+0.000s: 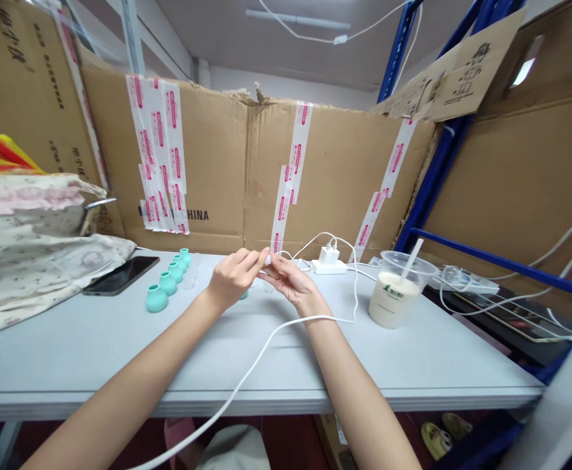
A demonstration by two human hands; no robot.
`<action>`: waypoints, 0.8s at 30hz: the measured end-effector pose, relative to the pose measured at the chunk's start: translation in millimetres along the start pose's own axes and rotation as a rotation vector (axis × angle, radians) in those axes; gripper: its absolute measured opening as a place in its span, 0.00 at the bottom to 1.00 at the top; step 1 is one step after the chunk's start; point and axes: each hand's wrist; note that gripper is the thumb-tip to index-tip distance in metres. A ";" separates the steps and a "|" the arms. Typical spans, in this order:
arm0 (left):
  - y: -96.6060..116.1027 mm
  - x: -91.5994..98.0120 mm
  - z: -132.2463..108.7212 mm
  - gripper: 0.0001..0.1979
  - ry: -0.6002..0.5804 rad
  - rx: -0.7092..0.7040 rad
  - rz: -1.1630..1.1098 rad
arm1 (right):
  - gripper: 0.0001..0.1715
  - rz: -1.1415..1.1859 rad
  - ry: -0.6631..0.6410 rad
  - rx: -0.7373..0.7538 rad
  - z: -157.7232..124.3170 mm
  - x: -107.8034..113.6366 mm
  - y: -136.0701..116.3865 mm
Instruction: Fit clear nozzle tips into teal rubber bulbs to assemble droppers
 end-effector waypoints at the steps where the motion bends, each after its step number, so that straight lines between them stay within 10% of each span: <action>1: -0.1 0.1 -0.1 0.17 0.001 -0.011 -0.004 | 0.08 0.000 -0.004 -0.006 -0.1 0.1 -0.3; 24: -1.4 -6.3 -6.7 0.13 -0.055 -0.058 -0.049 | 0.12 -0.072 -0.029 -0.071 7.3 10.1 9.6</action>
Point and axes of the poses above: each hand's wrist, its own z-axis towards the middle knuckle, its own x-axis out of the back of the hand, y = z × x, and after that the axes turned 8 degrees about -x, right-handed
